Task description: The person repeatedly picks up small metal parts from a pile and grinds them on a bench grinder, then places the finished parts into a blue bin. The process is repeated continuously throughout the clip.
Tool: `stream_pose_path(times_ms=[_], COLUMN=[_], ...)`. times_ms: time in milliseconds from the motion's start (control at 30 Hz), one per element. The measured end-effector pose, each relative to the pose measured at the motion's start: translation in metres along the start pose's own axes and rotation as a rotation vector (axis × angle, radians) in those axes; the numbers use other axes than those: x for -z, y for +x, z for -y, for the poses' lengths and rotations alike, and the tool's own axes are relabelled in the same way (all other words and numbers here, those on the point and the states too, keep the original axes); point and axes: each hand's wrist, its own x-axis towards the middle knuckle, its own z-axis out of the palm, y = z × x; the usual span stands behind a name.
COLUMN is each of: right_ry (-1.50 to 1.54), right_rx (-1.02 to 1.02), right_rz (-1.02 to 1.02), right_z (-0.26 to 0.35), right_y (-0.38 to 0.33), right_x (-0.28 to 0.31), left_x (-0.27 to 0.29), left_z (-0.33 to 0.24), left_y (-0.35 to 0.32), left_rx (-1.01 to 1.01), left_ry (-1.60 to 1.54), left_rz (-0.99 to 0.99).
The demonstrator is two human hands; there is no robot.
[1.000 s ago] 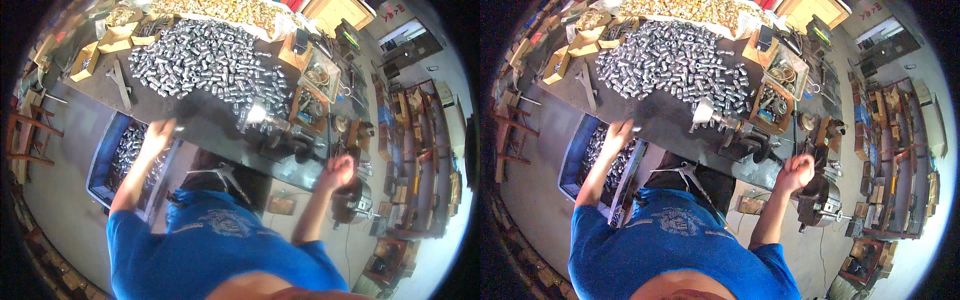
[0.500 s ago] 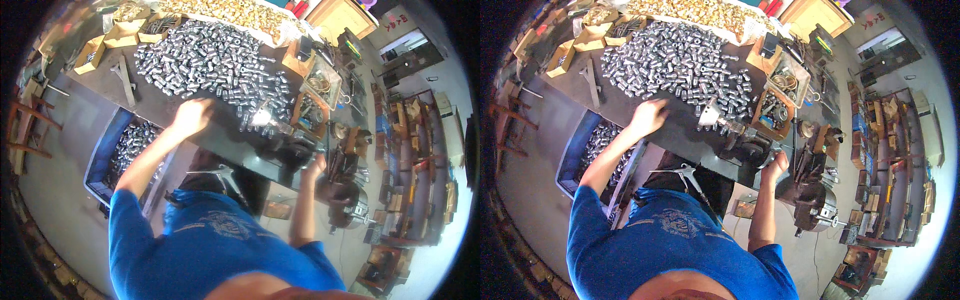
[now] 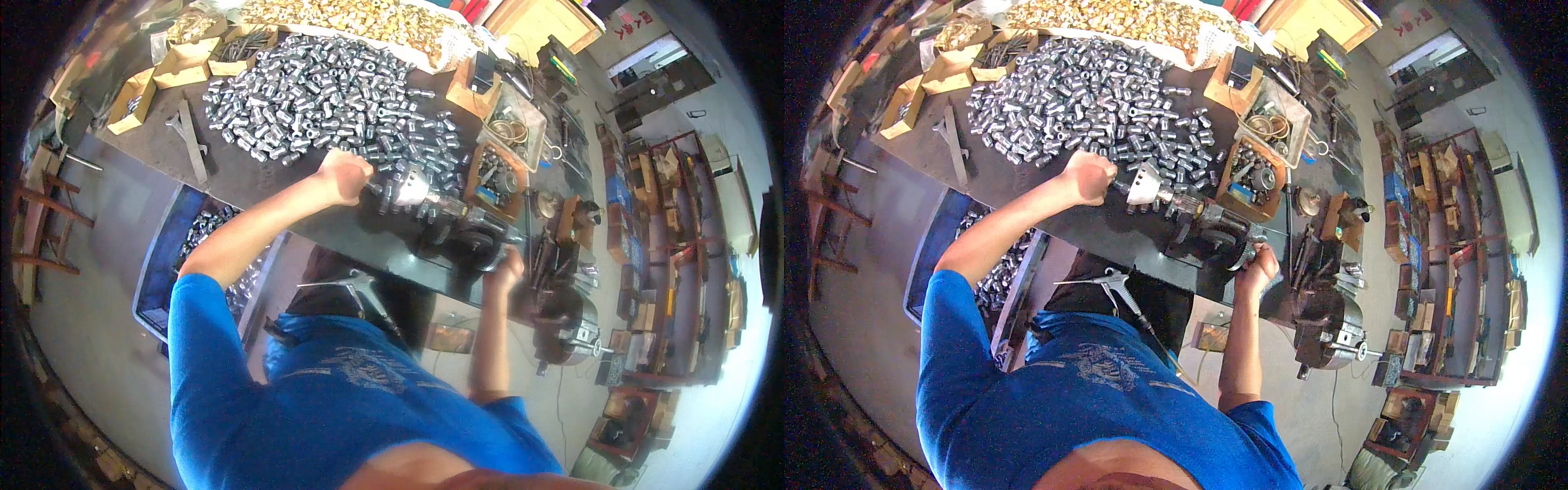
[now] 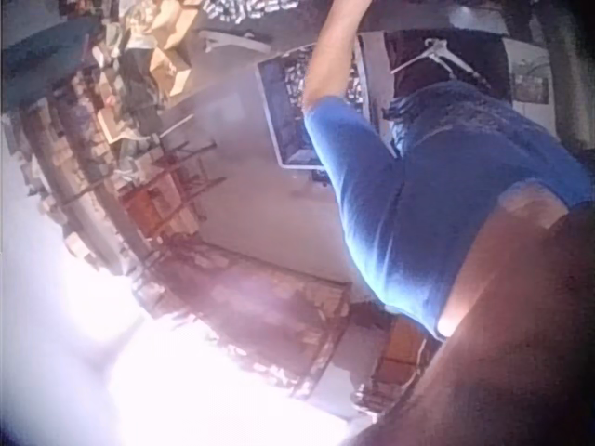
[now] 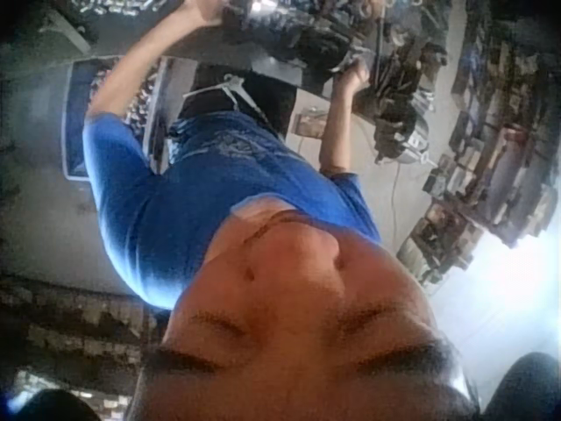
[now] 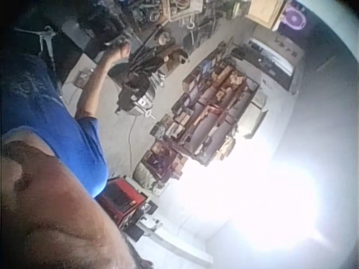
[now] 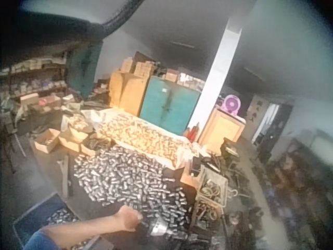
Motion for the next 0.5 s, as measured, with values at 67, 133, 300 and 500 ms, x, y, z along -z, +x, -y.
stream_pose_path(times_ms=[67,133,300,500], right_ry=[0.013,0.007,0.026,-0.008], right_rx=[-0.009,-0.018,-0.023,-0.009], right_rz=[0.026,0.045,0.051,0.027], right_z=[-0.001,0.000,0.002,0.000], right_y=[0.001,0.002,-0.004,0.000], right_x=[0.002,0.002,0.000,0.006], left_x=[0.001,0.003,0.003,0.017], left_z=[-0.004,-0.002,0.008,-0.006], left_y=[0.008,0.011,-0.016,-0.034], left_rx=[0.024,0.044,0.106,-0.181], left_ry=[0.011,0.031,-0.386,-1.862], left_rz=[0.069,0.108,-0.334,-0.273])
